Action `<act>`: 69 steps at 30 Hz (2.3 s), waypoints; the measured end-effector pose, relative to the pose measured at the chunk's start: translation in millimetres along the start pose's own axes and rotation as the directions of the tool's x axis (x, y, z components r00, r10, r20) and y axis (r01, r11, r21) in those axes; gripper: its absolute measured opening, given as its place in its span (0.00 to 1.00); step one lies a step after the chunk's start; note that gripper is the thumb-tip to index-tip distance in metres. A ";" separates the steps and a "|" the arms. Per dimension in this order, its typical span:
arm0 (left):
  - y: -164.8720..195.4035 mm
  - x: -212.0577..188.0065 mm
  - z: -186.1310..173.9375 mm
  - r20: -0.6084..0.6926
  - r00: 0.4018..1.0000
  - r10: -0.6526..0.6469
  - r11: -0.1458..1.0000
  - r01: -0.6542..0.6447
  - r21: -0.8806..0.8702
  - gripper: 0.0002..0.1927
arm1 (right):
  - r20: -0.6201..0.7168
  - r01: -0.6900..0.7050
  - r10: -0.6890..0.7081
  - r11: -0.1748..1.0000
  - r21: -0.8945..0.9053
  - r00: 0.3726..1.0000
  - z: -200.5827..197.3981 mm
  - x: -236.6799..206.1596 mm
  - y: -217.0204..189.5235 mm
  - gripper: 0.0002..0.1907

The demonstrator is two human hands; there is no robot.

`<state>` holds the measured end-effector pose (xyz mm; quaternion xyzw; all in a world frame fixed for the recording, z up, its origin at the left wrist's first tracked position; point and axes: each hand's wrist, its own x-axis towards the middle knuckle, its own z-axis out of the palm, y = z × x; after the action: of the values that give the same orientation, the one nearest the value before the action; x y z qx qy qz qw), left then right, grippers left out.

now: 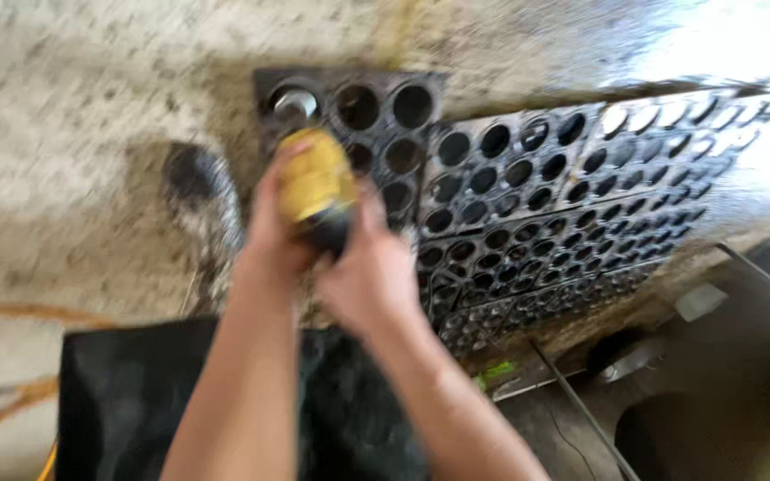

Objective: The person cleans soiled muffin trays by systematically applying an electric drill with a wire brush attachment into individual muffin cups.

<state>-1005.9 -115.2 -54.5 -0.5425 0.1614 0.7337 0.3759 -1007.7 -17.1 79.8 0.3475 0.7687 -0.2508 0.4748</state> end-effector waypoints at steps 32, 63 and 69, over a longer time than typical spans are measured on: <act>-127.1 4.9 106.2 -0.502 0.861 0.079 0.936 0.109 0.335 0.51 | -0.039 0.054 -0.038 0.611 0.790 0.999 -50.4 2.4 150.2 0.36; -102.2 4.5 76.8 -0.161 0.987 0.001 0.990 0.022 0.141 0.29 | -0.229 0.264 -0.202 0.922 0.283 0.952 -69.2 -3.7 110.2 0.45; -184.1 10.3 132.1 -0.490 0.863 0.119 0.870 0.148 0.471 0.51 | -0.092 0.112 -0.065 0.509 0.853 0.994 -80.6 -0.3 201.0 0.34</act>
<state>-962.6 96.3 15.0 -0.6022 0.4313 0.4973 0.4518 -897.1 167.7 103.0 0.5024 0.5730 -0.6125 0.2099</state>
